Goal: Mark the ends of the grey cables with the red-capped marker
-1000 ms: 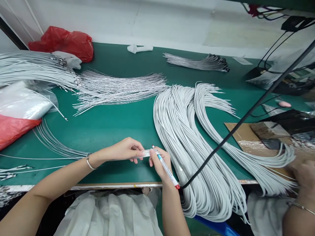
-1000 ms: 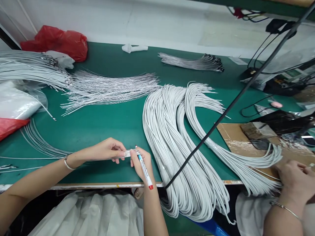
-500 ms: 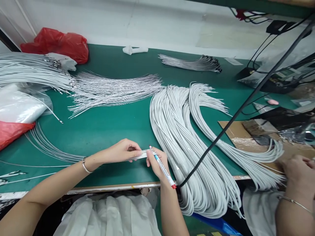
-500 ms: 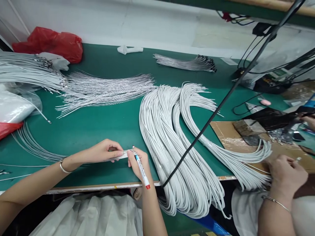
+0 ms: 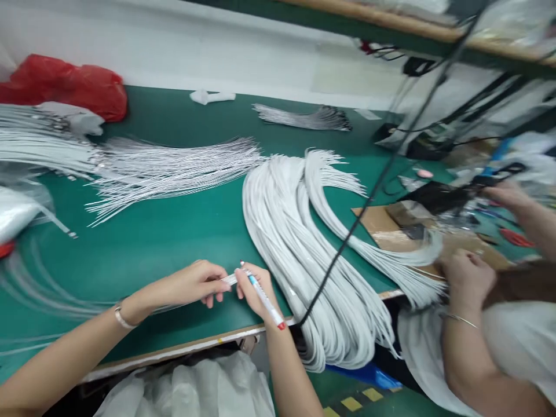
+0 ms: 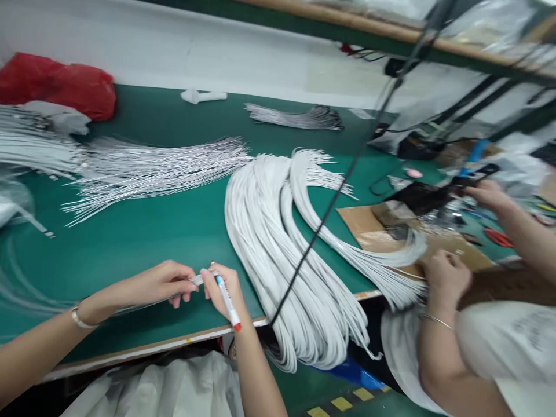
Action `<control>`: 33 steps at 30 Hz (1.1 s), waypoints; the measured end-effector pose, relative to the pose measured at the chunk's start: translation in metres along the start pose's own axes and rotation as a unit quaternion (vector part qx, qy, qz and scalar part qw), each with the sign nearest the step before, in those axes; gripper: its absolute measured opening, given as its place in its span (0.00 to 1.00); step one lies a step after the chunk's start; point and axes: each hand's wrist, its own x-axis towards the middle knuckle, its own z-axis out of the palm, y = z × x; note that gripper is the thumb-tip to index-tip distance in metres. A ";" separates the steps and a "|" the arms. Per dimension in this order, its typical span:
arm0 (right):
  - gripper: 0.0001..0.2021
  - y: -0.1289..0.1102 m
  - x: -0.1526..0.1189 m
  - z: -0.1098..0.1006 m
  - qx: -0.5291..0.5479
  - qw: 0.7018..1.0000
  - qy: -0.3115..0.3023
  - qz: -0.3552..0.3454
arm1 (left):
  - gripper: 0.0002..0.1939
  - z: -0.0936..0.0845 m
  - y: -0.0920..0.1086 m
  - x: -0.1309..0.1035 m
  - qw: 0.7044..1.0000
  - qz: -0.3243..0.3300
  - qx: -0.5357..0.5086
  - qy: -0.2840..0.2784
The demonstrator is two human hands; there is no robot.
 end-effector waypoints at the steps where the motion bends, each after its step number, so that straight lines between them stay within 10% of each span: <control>1: 0.16 0.000 0.001 0.000 -0.008 1.000 0.021 -0.007 | 0.20 -0.001 -0.001 0.000 1.000 -0.002 0.005 0.012; 5: 0.16 -0.003 0.004 -0.005 -0.080 0.985 0.131 -0.084 | 0.24 -0.012 -0.011 0.006 0.999 -0.024 0.002 0.036; 11: 0.24 -0.001 0.001 0.006 -0.192 0.953 0.120 -0.200 | 0.27 -0.022 -0.023 0.012 0.998 -0.027 -0.027 0.049; 21: 0.19 -0.004 -0.011 -0.006 -0.148 0.972 0.140 -0.115 | 0.27 -0.006 0.010 0.011 0.998 -0.003 -0.010 0.060; 33: 0.08 -0.002 -0.015 -0.012 -0.047 0.994 0.091 -0.046 | 0.25 -0.001 -0.001 0.005 0.996 0.027 -0.041 0.068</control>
